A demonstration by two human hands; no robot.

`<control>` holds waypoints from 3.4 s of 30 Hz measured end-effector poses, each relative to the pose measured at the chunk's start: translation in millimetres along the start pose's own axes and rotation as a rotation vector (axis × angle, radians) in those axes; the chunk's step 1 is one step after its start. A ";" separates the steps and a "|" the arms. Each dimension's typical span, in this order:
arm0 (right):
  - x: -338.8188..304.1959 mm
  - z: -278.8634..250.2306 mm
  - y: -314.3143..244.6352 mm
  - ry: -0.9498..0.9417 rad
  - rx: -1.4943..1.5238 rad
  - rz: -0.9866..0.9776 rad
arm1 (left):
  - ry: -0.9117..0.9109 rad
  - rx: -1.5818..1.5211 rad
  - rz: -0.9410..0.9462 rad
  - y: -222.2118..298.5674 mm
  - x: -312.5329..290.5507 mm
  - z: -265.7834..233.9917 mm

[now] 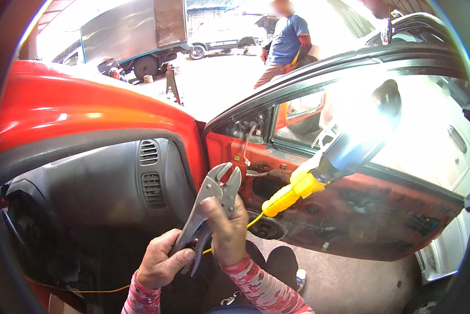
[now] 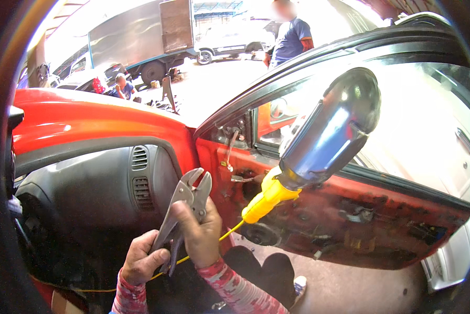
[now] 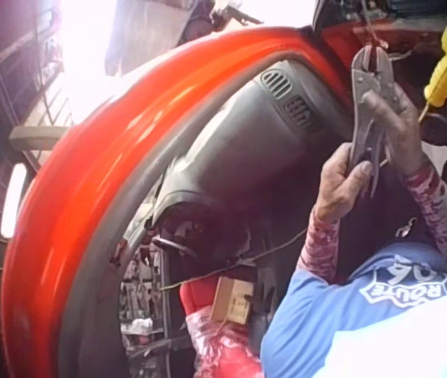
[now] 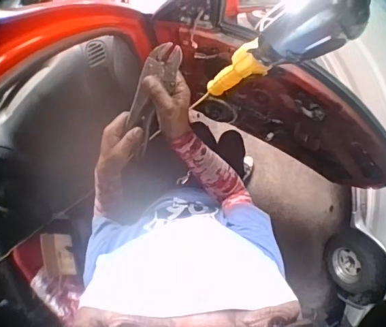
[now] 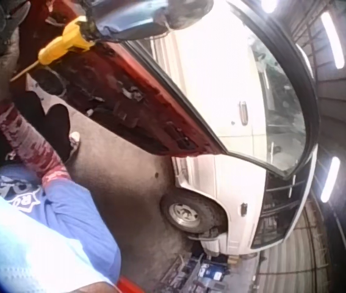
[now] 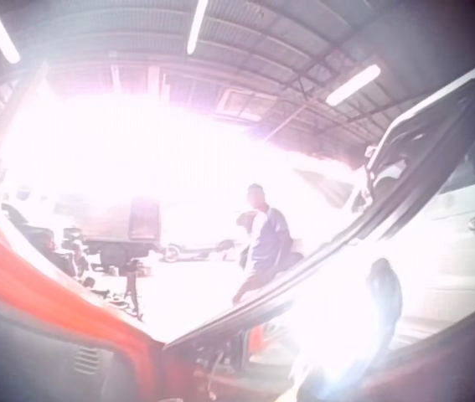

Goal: The person removes the driver-side exterior mirror from a red car. Using a screwdriver and pliers, they loosen fasteners and detach the mirror assembly, then inspect the removed mirror and its mounting bracket.

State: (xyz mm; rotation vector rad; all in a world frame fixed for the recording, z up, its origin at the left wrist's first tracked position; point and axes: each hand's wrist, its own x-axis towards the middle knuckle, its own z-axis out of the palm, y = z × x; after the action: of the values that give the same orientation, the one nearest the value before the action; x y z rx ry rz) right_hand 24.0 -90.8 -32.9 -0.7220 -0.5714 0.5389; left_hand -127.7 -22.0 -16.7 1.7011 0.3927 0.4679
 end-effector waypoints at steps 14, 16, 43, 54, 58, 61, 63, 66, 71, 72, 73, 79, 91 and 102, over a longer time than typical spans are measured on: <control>24.0 -27.6 19.7 -0.193 0.067 0.126 | -0.462 -0.756 -0.204 -0.7 45.1 -23.4; 26.2 -26.1 23.8 -0.161 -0.041 -0.005 | -0.554 -0.862 -0.222 -11.7 51.4 -23.9; 62.9 -48.1 12.9 0.178 -0.339 -0.071 | -0.526 -0.325 -0.222 -3.7 129.7 12.5; 77.4 -54.6 4.4 0.192 -0.197 0.015 | -0.485 -0.186 -0.148 0.7 151.5 22.9; 80.0 -58.6 2.0 0.170 -0.219 0.041 | -0.432 -0.019 -0.086 3.0 153.3 26.7; 83.5 -61.0 3.3 0.141 -0.161 0.045 | -0.408 0.030 -0.073 3.3 151.5 32.0; 86.6 -62.0 6.6 0.154 -0.182 0.045 | -0.374 0.021 0.006 2.6 151.2 38.2; 91.7 -64.0 10.4 0.098 -0.264 0.061 | -0.306 0.198 -0.027 5.5 146.2 39.6; 97.3 -67.7 13.9 0.051 -0.324 0.046 | -0.281 0.195 -0.032 6.8 142.9 38.7; 97.3 -68.3 14.4 0.074 -0.352 0.018 | -0.284 0.190 -0.060 5.6 143.9 39.3; 97.1 -69.1 14.8 0.114 -0.397 0.008 | -0.299 0.137 -0.043 3.6 144.0 39.9; 98.0 -72.4 16.8 0.128 -0.446 0.030 | -0.283 0.132 -0.052 -5.9 146.0 41.9; 93.3 -70.1 0.9 0.085 -0.441 0.053 | -0.220 0.207 -0.255 -10.7 140.5 48.6; 92.9 -69.5 -2.2 0.099 -0.366 0.077 | -0.203 0.165 -0.148 -9.4 140.9 55.6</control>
State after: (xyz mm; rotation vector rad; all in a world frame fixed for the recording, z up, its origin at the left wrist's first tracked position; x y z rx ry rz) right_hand 136.4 -65.1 -46.9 -1.1150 -0.5575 0.4714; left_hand 21.8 3.7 -21.8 1.8438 0.4141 0.1563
